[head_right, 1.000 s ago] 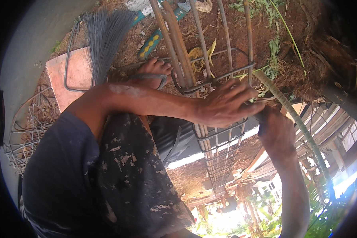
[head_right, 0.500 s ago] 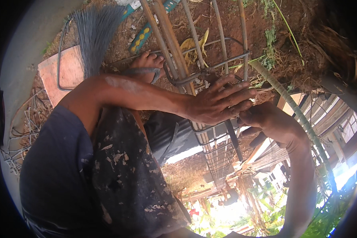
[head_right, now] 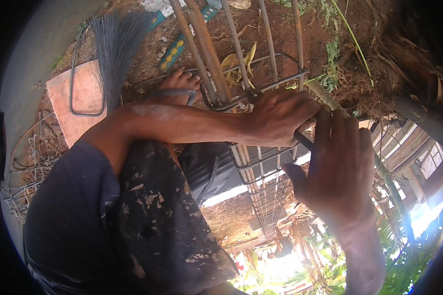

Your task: The person assembles a rebar cage by tying intersecting steel bars together with wire. They repeatedly pick up wire, wrap it around the intersections, and twist it to secure the structure.

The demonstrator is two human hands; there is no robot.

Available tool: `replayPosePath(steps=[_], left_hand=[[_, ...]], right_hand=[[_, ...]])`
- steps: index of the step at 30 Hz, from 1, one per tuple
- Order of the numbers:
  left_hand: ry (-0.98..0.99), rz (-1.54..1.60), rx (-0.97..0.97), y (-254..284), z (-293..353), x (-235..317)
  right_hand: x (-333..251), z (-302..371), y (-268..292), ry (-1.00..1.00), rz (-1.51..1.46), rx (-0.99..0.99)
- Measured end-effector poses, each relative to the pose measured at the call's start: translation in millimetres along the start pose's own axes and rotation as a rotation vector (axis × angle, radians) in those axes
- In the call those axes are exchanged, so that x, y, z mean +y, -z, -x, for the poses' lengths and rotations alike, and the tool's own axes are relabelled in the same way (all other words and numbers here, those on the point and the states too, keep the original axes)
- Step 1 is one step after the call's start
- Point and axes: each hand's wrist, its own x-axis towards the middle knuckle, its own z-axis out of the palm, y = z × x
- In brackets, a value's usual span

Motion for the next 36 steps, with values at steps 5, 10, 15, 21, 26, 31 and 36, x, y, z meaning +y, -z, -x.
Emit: replayPosePath(steps=[5, 10, 15, 21, 26, 31, 36], left_hand=[[0.164, -0.063, -0.286, 3, -4, 0], [0.235, -0.012, -0.570, -6, -14, 5], [-0.219, -0.114, -0.313, 42, 10, -5], [-0.350, -0.512, -0.509, 128, -23, -81], [-0.438, -0.641, -0.664, 131, -25, -85], [-0.412, -0.602, -0.648, 139, -20, -87], [-0.344, -0.580, -0.629, 133, -19, -83]], right_hand=[[30, 10, -74, -0.045, 0.123, 0.074], [45, 16, -94, -0.156, -0.208, -0.008], [30, 29, -93, -0.174, -0.245, 0.034], [61, 23, -117, -0.126, -0.130, 0.066], [69, 11, -121, -0.175, -0.172, -0.135], [21, 31, -107, -0.289, -0.372, -0.168], [24, 31, -115, -0.425, -0.635, -0.391]])
